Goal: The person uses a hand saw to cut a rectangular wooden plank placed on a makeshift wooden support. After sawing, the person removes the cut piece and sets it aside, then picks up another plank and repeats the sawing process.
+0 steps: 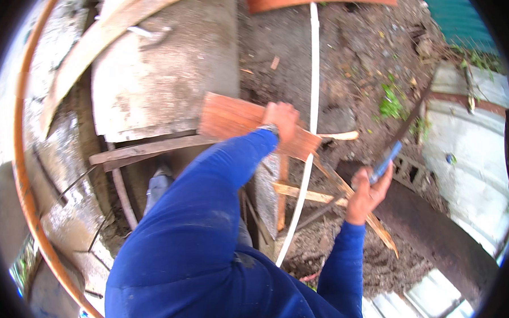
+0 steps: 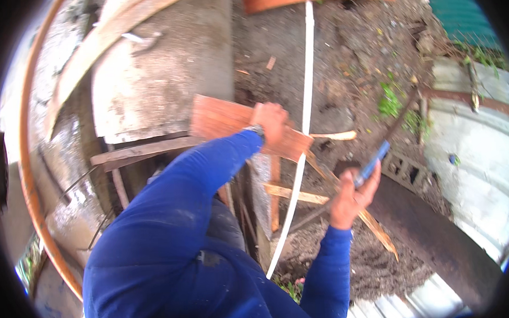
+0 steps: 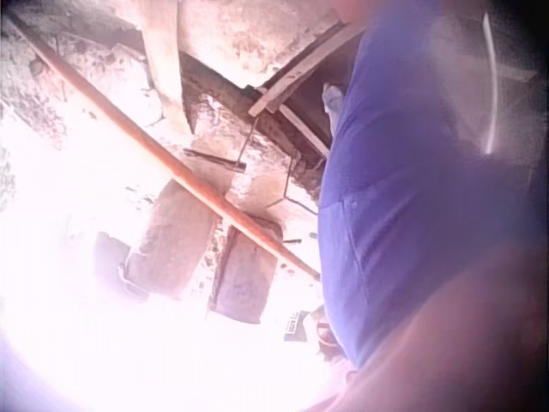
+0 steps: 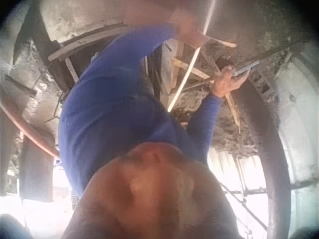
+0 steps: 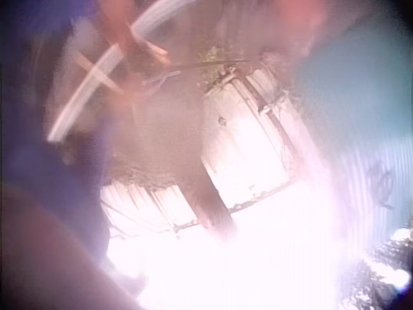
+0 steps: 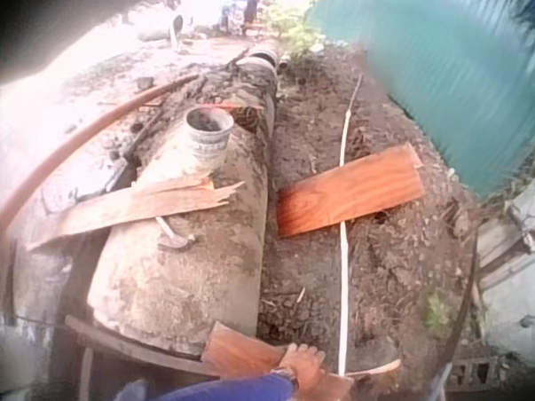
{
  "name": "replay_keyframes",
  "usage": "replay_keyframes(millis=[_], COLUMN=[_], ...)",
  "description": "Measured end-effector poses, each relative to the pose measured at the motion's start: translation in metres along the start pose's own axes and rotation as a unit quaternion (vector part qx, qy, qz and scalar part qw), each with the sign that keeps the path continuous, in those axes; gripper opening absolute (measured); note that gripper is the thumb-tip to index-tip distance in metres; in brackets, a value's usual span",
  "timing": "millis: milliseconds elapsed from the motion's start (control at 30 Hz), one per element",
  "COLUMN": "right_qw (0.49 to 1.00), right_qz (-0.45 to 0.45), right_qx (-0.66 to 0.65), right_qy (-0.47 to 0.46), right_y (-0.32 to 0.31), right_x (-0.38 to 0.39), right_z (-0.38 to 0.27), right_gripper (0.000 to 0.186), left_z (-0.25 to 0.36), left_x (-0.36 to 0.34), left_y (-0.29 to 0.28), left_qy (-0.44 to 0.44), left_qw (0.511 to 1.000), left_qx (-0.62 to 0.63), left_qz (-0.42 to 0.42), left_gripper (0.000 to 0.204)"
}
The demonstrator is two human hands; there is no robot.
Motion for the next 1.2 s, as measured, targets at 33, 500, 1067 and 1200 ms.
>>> replay_keyframes(millis=[33,500,1067,1200], right_qw=[1.0,0.968,0.82,0.772], right_qz=[0.012,-0.091,-0.411,-0.474], right_qx=[-0.006,-0.23,0.213,0.301], right_qy=[0.014,0.047,-0.338,-0.298], right_y=[-0.006,0.171,0.582,0.619], right_x=[0.008,0.003,0.086,0.083], right_z=[-0.003,-0.074,-0.101,-0.099], right_gripper=[0.068,0.057,0.07,0.074], left_z=[0.005,-0.231,-0.455,-0.474], left_x=[0.008,0.207,0.525,0.571], left_y=[-0.01,-0.304,-0.277,-0.257], left_qy=[0.01,-0.051,-0.344,-0.399], left_qw=[1.0,0.886,0.853,0.836], left_qx=[0.006,0.303,0.224,0.255], left_qz=[0.009,0.348,0.321,0.278], left_gripper=[0.044,0.051,0.024,0.026])
Point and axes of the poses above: each hand's wrist, its own x-axis away from the middle knuckle, its own y-axis out of the palm, z = x × y, the point moved 7 cm from there along -x, towards the middle knuckle, and after that the axes turned 6 degrees about -y, right-handed, at the moved point
